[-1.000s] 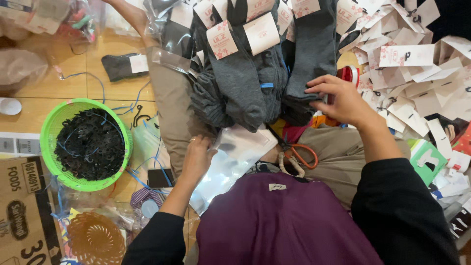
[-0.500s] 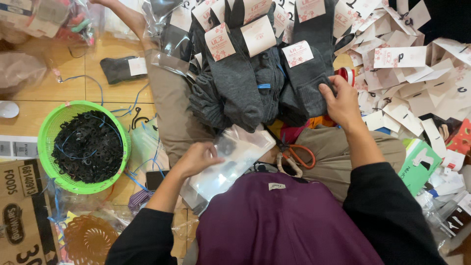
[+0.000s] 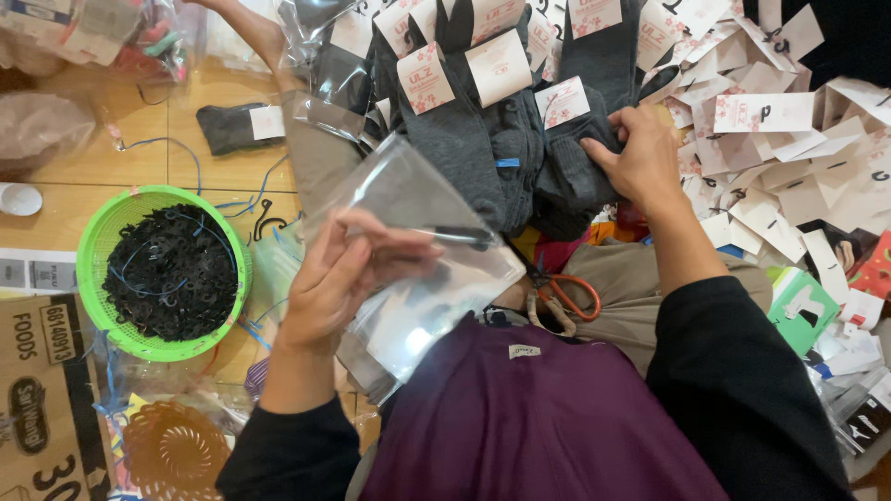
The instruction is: The person places pairs of socks into individual plastic bags by hand.
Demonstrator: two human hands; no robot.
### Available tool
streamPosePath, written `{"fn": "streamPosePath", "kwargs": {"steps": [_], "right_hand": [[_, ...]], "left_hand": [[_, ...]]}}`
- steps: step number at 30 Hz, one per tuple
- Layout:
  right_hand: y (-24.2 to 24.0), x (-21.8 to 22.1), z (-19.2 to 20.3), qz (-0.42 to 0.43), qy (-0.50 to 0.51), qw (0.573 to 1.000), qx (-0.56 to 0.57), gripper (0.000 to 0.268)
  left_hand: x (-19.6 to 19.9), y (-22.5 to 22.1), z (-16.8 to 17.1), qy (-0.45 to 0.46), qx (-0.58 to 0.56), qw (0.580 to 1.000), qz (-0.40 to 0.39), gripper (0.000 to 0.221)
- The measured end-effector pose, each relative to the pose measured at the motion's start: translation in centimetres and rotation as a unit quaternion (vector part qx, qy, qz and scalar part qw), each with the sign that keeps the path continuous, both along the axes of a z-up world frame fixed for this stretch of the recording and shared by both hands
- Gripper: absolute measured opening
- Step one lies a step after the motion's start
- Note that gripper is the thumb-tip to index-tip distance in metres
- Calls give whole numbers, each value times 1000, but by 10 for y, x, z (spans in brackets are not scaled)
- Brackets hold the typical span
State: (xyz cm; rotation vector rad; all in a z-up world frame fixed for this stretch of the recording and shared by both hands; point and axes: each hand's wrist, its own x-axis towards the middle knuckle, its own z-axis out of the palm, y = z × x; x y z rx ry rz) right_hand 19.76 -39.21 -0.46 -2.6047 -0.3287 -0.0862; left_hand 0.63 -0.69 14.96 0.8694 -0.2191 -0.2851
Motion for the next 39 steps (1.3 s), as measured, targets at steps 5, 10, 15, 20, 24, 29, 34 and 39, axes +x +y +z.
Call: {"fn": "streamPosePath", "kwargs": {"steps": [5, 10, 15, 20, 24, 29, 34, 39], "right_hand": [[10, -26, 57, 47, -43, 991, 121, 44], [13, -133, 132, 123, 22, 925, 359, 27], [47, -173, 134, 223, -7, 952, 211, 37], [72, -202, 105, 78, 72, 889, 445, 22], [83, -199, 105, 103, 174, 835, 512, 34], [95, -186, 132, 11, -288, 931, 226, 25], [98, -214, 129, 256, -174, 934, 181, 24], [97, -180, 128, 342, -213, 905, 135, 56]], "left_hand": [[33, -26, -19, 20, 115, 952, 284, 24], [50, -29, -9, 142, 139, 893, 404, 28], [52, -51, -11, 120, 6, 954, 273, 23], [35, -96, 23, -22, -121, 991, 49, 41], [15, -132, 20, -10, -223, 974, 24, 61], [7, -155, -12, 69, -322, 940, 94, 57], [14, -139, -13, 135, -345, 922, 115, 70], [-17, -179, -84, 71, -9, 964, 255, 60]]}}
